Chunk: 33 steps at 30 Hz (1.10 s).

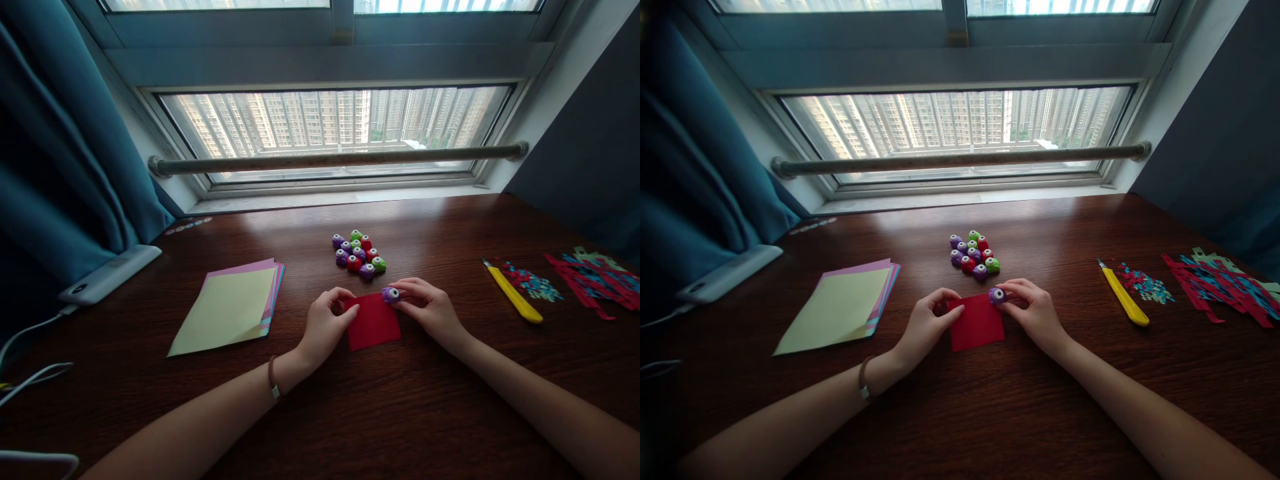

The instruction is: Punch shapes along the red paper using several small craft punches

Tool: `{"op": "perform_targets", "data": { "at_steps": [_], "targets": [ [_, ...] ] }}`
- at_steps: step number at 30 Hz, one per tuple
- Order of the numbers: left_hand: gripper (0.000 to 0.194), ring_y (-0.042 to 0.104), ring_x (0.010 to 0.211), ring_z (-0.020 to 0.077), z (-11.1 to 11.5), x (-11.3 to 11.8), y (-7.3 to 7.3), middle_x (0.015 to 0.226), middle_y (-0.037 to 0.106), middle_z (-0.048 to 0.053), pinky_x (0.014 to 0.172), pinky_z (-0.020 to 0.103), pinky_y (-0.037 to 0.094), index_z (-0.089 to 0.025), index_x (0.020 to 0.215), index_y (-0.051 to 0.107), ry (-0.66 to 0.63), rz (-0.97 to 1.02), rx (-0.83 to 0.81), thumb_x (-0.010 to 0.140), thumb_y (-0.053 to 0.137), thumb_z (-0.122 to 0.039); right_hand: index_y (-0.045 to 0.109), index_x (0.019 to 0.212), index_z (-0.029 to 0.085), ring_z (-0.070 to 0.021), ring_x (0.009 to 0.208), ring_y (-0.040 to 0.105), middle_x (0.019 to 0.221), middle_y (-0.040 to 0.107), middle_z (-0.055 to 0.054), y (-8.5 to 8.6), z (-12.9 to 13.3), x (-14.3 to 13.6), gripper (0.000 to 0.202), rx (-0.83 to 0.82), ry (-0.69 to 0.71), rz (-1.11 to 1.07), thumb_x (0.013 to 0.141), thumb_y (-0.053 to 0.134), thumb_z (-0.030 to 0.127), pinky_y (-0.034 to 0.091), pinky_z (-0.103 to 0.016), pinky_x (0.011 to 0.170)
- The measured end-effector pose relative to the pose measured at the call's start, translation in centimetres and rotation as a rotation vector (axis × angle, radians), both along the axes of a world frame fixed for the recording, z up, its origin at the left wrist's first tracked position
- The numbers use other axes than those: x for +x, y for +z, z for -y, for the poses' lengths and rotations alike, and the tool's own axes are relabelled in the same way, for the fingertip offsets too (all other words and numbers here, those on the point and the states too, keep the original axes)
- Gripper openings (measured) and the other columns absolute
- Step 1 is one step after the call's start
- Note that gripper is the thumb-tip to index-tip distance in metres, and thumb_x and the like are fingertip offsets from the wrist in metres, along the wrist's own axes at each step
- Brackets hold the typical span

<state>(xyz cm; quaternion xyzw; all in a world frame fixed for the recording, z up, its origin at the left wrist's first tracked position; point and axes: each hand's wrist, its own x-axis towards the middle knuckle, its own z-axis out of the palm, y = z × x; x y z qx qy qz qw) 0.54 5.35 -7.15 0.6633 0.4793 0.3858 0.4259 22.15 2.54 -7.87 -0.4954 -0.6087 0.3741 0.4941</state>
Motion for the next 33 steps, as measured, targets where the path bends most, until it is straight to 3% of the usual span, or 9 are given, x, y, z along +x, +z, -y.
{"op": "perform_targets", "data": {
  "at_steps": [33],
  "targets": [
    [0.011, 0.049, 0.064, 0.015, -0.07, -0.15, -0.41, 0.07, 0.053, 0.0, 0.058, 0.025, 0.037, -0.018, 0.082, 0.06, -0.022, -0.151, 0.072, 0.075, 0.059, -0.026, 0.067, 0.097, 0.023, -0.0168, 0.077, 0.058, 0.097, 0.059, -0.004, 0.43, -0.11, 0.27, 0.024, 0.039, 0.004, 0.203, 0.074, 0.065, 0.029, 0.049, -0.028, 0.069]
  ]
}}
